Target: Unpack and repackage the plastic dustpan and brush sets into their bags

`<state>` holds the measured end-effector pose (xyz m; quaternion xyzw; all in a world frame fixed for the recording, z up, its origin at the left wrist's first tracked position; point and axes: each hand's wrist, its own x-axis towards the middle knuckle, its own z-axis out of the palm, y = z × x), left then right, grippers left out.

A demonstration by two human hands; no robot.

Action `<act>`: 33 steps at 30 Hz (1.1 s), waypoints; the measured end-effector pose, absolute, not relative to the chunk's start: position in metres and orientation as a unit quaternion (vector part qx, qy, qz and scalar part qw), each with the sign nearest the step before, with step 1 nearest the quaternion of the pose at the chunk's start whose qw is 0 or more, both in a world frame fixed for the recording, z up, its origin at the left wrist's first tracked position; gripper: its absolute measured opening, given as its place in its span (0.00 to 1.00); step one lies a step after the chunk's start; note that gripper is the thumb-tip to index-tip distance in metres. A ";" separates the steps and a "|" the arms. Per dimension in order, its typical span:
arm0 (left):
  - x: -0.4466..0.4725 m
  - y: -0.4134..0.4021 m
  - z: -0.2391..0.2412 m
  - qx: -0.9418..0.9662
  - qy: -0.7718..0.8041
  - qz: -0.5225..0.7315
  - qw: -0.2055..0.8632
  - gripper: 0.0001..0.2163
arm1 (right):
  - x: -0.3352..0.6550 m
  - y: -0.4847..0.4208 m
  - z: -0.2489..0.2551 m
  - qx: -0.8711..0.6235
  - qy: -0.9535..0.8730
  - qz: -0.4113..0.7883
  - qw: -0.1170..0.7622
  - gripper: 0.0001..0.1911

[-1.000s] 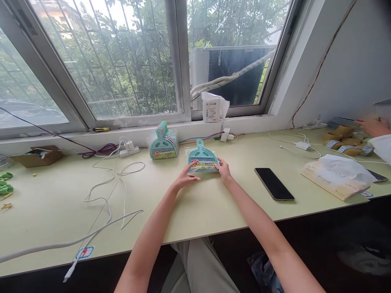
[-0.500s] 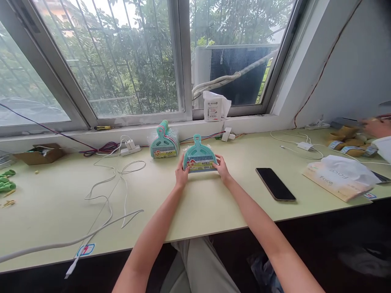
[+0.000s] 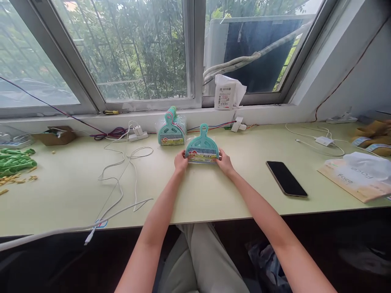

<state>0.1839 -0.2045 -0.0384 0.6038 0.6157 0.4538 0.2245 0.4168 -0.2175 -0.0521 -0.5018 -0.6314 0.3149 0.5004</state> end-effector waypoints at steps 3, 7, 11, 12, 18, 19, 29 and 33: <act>0.179 -0.211 -0.029 0.609 0.639 0.439 0.168 0.13 | 0.411 -0.217 -0.051 -0.491 -0.657 0.276 0.502 0.15; 0.170 -0.211 -0.026 0.593 0.666 0.437 0.119 0.12 | 0.393 -0.206 -0.054 -0.488 -0.669 0.227 0.512 0.12; 0.153 -0.203 -0.032 0.545 0.705 0.444 0.090 0.12 | 0.358 -0.185 -0.057 -0.486 -0.702 0.184 0.487 0.12; 0.148 -0.201 -0.034 0.526 0.717 0.450 0.083 0.13 | 0.348 -0.179 -0.056 -0.485 -0.710 0.168 0.482 0.12; 0.127 -0.196 -0.037 0.381 0.778 0.496 0.068 0.20 | 0.285 -0.140 -0.049 -0.523 -0.730 0.111 0.425 0.15; 0.126 -0.196 -0.037 0.379 0.775 0.500 0.074 0.19 | 0.278 -0.134 -0.047 -0.533 -0.730 0.110 0.414 0.15; 0.132 -0.178 -0.046 0.570 0.716 0.378 0.138 0.21 | 0.242 -0.099 -0.039 -0.634 -0.684 0.063 0.356 0.15; 0.127 -0.169 -0.048 0.585 0.720 0.349 0.131 0.30 | 0.237 -0.100 -0.039 -0.645 -0.675 0.058 0.353 0.17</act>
